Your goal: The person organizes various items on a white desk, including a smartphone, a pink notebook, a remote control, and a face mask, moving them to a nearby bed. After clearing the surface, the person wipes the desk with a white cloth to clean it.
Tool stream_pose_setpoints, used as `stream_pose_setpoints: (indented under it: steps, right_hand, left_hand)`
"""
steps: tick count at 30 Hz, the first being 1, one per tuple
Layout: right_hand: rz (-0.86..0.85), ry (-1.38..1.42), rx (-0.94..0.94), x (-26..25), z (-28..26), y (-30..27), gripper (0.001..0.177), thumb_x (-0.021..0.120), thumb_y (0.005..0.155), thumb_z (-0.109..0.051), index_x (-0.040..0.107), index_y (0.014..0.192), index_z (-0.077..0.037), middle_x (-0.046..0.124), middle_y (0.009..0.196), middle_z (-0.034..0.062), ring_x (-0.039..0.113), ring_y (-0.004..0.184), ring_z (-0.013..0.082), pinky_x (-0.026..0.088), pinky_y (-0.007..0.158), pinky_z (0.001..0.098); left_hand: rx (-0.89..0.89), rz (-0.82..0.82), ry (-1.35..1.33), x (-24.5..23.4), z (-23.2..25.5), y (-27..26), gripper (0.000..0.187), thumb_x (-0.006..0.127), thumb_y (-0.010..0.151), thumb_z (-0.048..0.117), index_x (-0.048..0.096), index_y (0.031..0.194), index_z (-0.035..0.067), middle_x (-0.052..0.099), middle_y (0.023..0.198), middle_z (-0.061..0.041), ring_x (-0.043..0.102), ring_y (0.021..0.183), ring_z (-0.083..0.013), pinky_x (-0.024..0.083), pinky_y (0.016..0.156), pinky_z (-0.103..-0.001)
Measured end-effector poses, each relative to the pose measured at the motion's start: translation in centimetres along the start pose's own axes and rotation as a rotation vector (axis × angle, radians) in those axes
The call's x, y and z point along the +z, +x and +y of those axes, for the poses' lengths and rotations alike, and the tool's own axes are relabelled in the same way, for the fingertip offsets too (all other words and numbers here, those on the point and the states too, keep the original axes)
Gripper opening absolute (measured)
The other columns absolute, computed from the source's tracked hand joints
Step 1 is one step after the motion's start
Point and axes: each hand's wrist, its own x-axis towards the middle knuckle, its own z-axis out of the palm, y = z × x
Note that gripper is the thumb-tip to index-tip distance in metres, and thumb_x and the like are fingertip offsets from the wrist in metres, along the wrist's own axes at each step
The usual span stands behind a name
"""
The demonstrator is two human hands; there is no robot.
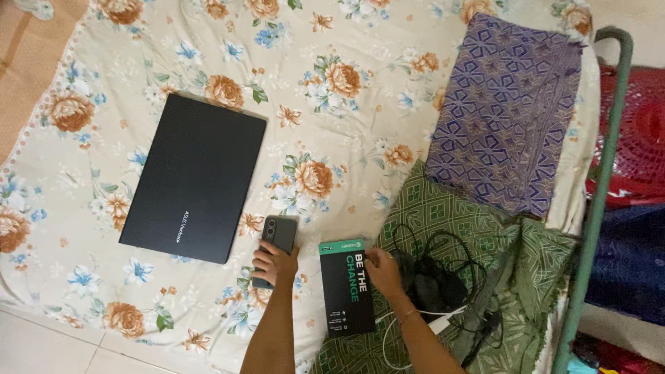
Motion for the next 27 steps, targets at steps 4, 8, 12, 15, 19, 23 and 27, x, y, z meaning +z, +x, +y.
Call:
stream_pose_setpoints:
  steps: [4, 8, 12, 15, 19, 23, 27]
  right_hand:
    - [-0.084, 0.003, 0.050, 1.4, -3.3, 0.6, 0.029, 0.071, 0.087, -0.012, 0.068, 0.113, -0.001, 0.072, 0.103, 0.0164, 0.071, 0.092, 0.0297, 0.056, 0.081, 0.0419]
    - [-0.050, -0.198, -0.010, 1.8, -5.4, 0.9, 0.035, 0.076, 0.082, -0.015, 0.069, 0.115, -0.007, 0.066, 0.114, 0.0163, 0.066, 0.099, 0.0324, 0.054, 0.086, 0.0459]
    - [-0.030, -0.280, 0.015, 3.1, -7.0, 2.1, 0.057, 0.085, 0.074, -0.021, 0.065, 0.127, -0.013, 0.058, 0.129, 0.0183, 0.058, 0.119, 0.0364, 0.051, 0.099, 0.0484]
    - [-0.224, -0.389, 0.080, 3.2, -8.2, 2.3, 0.098, 0.097, 0.065, -0.037, 0.045, 0.147, -0.021, 0.034, 0.149, 0.0228, 0.041, 0.135, 0.0455, 0.044, 0.106, 0.0550]
    - [-0.379, -0.541, 0.185, 4.1, -9.3, 1.8, 0.119, 0.101, 0.062, -0.044, 0.029, 0.156, -0.036, 0.004, 0.163, 0.0271, 0.021, 0.145, 0.0566, 0.039, 0.110, 0.0612]
    - [-0.409, -0.539, 0.241, 4.0, -9.8, 1.8, 0.120, 0.099, 0.062, -0.041, 0.025, 0.158, -0.041, 0.003, 0.167, 0.0249, 0.028, 0.144, 0.0560, 0.043, 0.111, 0.0595]
    - [-0.377, -0.494, 0.228, 3.9, -9.7, 2.0, 0.120, 0.101, 0.061, -0.036, 0.028, 0.156, -0.040, 0.004, 0.165, 0.0259, 0.028, 0.144, 0.0558, 0.044, 0.110, 0.0577]
  left_hand:
    - [-0.011, 0.004, 0.003, 0.9, 2.0, 1.9, 0.131, 0.061, 0.074, 0.088, 0.013, 0.164, 0.005, 0.027, 0.156, -0.027, 0.033, 0.138, -0.0471, 0.024, 0.109, -0.071]
    - [-0.027, -0.052, -0.049, 0.4, 4.0, 3.6, 0.132, 0.066, 0.074, 0.083, 0.009, 0.162, 0.004, 0.016, 0.160, -0.022, 0.030, 0.136, -0.0483, 0.027, 0.106, -0.067]
    - [-0.079, -0.175, -0.122, -2.1, 6.7, 4.4, 0.128, 0.071, 0.078, 0.073, 0.006, 0.163, 0.002, 0.012, 0.165, -0.012, 0.029, 0.138, -0.0422, 0.033, 0.105, -0.067]
    - [-0.059, -0.206, -0.163, -4.3, 8.3, 4.2, 0.130, 0.076, 0.078, 0.069, 0.005, 0.161, -0.001, 0.016, 0.161, -0.013, 0.031, 0.136, -0.0412, 0.039, 0.103, -0.064]
    - [-0.059, -0.200, -0.184, -6.2, 9.7, 4.2, 0.125, 0.083, 0.076, 0.058, 0.012, 0.161, 0.001, 0.025, 0.156, -0.011, 0.038, 0.133, -0.0368, 0.048, 0.098, -0.060]
    - [-0.017, -0.200, -0.223, -7.8, 10.9, 4.8, 0.118, 0.090, 0.074, 0.046, 0.020, 0.158, 0.002, 0.032, 0.149, -0.011, 0.040, 0.133, -0.0365, 0.054, 0.094, -0.057]
    - [0.042, -0.200, -0.329, -9.4, 12.0, 5.7, 0.106, 0.095, 0.070, 0.032, 0.031, 0.152, 0.007, 0.037, 0.147, -0.010, 0.043, 0.133, -0.0386, 0.057, 0.093, -0.051]
